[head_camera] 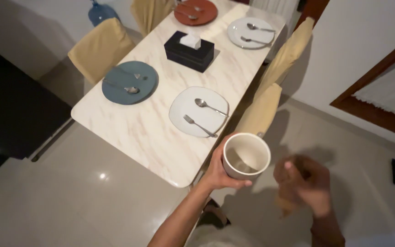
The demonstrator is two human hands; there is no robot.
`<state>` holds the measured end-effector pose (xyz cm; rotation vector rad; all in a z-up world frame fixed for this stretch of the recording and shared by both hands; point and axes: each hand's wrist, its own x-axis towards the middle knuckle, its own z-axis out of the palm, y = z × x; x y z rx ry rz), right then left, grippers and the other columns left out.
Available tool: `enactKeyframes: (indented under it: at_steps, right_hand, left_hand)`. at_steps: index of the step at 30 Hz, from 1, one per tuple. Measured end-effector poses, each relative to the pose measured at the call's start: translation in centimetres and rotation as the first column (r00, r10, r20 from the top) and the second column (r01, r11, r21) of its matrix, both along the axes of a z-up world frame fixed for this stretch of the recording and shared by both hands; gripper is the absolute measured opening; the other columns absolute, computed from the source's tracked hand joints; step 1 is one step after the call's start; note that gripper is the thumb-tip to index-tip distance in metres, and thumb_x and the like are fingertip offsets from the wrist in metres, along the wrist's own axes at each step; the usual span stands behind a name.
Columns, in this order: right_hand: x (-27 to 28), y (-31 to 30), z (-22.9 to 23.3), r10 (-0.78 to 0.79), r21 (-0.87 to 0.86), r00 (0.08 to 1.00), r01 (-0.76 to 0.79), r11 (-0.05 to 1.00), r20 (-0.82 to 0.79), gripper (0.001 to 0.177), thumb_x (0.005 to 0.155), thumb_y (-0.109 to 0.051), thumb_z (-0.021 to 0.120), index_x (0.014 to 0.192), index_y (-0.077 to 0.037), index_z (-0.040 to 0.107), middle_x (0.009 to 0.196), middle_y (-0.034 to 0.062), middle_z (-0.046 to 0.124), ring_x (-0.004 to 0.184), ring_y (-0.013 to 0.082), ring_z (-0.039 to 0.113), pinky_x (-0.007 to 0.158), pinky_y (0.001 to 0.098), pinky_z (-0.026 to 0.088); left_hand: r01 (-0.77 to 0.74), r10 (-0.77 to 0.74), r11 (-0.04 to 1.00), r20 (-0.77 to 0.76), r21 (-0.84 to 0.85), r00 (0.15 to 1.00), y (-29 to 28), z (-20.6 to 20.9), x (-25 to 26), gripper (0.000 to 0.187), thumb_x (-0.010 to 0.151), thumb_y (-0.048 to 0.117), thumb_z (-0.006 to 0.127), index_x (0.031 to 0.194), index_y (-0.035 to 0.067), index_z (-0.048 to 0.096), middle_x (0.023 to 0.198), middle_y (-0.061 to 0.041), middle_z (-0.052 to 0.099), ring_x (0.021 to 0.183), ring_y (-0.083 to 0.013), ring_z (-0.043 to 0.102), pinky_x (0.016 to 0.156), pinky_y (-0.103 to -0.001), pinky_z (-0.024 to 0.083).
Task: Wiping a ceramic mug with a cloth and placing it on a set dining table.
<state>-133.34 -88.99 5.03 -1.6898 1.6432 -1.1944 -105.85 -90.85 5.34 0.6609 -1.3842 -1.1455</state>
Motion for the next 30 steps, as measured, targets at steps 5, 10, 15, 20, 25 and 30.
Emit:
enactKeyframes:
  at_steps: [5,10,15,20,25,30]
  right_hand:
    - [-0.7,-3.9,2.6,0.022,0.081,0.948,-0.050,0.995,0.318,0.021,0.101,-0.016,0.069,0.114,0.001,0.074,0.093,0.0098,0.068,0.081,0.0138,0.060,0.071,0.0298,0.048]
    - [-0.8,-7.2,5.7,0.128,-0.666,0.981,-0.192,0.720,-0.144,0.033,0.102,-0.025,0.055,0.119,0.004,0.055,0.127,0.0292,0.053,0.123,0.0329,0.058,0.110,0.0365,0.048]
    - [-1.4,-9.8,6.3,0.150,-0.502,0.969,-0.034,0.864,0.193,0.030,0.098,-0.018,0.056,0.123,-0.003,0.061,0.126,0.0221,0.062,0.123,0.0312,0.062,0.110,0.0409,0.051]
    - [1.7,-12.5,4.0,0.433,-0.548,0.892,-0.299,0.782,0.131,0.023,0.106,-0.027,0.060,0.119,-0.014,0.072,0.134,0.0153,0.065,0.124,0.0262,0.061,0.109,0.0359,0.050]
    - [5.5,-18.5,9.0,0.815,0.074,0.507,-0.835,0.545,-0.282,0.022,0.080,-0.013,0.072,0.101,-0.006,0.071,0.102,0.0154,0.072,0.103,0.0389,0.064,0.091,0.0467,0.051]
    - [8.3,-23.7,9.7,0.916,0.393,-0.079,-0.915,0.090,-0.393,0.030,0.081,-0.020,0.075,0.107,-0.008,0.066,0.104,0.0150,0.067,0.103,0.0363,0.061,0.088,0.0472,0.047]
  left_hand:
    - [0.030,-0.016,0.978,0.071,-0.206,0.997,-2.7,4.2,0.1,0.105,0.060,0.030,0.096,0.149,0.003,0.048,0.143,-0.013,0.059,0.132,-0.0245,0.062,0.116,-0.040,0.051]
    - [0.027,0.004,0.917,0.078,-0.397,0.997,-5.9,7.5,0.6,0.103,0.062,0.028,0.100,0.148,0.006,0.048,0.141,-0.013,0.061,0.127,-0.0267,0.061,0.112,-0.037,0.049]
    - [-0.013,0.079,0.881,0.122,-0.472,0.989,-9.3,7.2,1.0,0.104,0.063,0.030,0.099,0.151,0.008,0.048,0.140,-0.013,0.063,0.128,-0.0279,0.064,0.110,-0.039,0.049]
    - [-0.087,0.189,0.909,0.217,-0.407,0.958,-10.1,4.4,0.9,0.102,0.062,0.029,0.094,0.150,0.006,0.049,0.142,-0.015,0.062,0.130,-0.0307,0.065,0.114,-0.041,0.053]
    - [-0.310,0.384,0.918,0.360,-0.247,0.850,-9.8,2.1,0.1,0.106,0.060,0.029,0.093,0.154,0.006,0.050,0.138,-0.016,0.064,0.129,-0.0334,0.067,0.111,-0.041,0.056]
    - [-0.464,0.536,0.842,0.518,-0.274,0.667,-10.8,1.5,-2.2,0.110,0.052,0.029,0.093,0.152,0.006,0.052,0.135,-0.016,0.064,0.123,-0.0370,0.064,0.104,-0.045,0.055]
